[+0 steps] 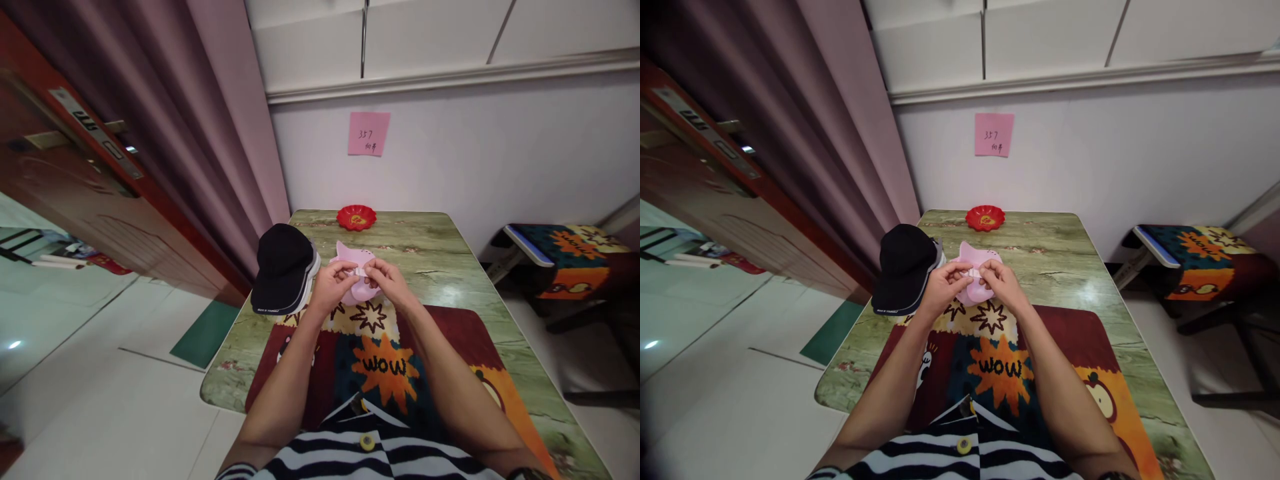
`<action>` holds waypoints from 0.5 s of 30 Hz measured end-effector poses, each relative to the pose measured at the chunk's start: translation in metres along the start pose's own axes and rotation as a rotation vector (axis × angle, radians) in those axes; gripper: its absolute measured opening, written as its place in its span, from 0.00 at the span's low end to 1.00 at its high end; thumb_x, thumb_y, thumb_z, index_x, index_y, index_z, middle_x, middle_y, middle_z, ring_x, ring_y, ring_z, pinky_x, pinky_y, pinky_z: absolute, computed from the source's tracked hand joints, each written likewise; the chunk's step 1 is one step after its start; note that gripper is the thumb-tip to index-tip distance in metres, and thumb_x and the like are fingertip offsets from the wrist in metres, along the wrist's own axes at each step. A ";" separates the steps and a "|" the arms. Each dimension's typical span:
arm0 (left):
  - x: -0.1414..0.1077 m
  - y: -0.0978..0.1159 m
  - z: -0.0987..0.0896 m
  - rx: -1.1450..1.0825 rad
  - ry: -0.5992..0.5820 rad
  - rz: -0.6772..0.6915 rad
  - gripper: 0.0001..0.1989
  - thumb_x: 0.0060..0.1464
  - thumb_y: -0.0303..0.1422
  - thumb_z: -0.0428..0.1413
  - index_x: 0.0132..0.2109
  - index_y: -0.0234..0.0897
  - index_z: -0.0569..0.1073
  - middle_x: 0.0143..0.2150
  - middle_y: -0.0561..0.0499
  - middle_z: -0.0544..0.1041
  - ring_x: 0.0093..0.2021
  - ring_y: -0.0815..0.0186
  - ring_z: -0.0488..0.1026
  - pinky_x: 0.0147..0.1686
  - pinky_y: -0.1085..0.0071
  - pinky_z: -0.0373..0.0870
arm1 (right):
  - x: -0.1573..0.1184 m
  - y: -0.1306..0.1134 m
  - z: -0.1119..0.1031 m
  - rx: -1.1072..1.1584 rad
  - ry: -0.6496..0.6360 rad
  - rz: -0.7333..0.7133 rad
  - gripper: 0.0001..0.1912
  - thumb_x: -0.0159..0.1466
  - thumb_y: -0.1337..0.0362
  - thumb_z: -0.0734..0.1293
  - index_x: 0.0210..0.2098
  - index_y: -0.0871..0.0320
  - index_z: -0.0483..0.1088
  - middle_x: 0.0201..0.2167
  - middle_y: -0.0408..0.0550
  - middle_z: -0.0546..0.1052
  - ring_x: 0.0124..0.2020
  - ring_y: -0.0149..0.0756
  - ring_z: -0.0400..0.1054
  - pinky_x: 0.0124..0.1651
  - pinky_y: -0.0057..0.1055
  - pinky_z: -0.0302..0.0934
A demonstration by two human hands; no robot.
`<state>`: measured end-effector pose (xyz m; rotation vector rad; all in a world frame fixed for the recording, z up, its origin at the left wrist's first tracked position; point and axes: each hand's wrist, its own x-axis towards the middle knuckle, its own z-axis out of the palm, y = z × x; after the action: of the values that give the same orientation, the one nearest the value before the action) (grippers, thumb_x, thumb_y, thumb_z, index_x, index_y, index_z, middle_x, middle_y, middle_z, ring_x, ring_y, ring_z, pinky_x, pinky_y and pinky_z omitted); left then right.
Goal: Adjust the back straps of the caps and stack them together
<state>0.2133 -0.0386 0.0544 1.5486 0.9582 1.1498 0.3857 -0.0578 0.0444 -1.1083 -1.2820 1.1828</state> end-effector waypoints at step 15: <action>-0.001 0.007 0.004 0.048 -0.016 0.011 0.13 0.44 0.33 0.66 0.39 0.33 0.81 0.25 0.54 0.73 0.22 0.74 0.62 0.24 0.76 0.58 | 0.000 0.005 -0.001 0.010 -0.019 -0.012 0.14 0.58 0.52 0.70 0.29 0.57 0.70 0.21 0.41 0.70 0.23 0.29 0.60 0.29 0.28 0.54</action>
<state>0.2170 -0.0427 0.0609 1.6005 0.9742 1.1281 0.3869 -0.0571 0.0396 -1.0830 -1.2939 1.1926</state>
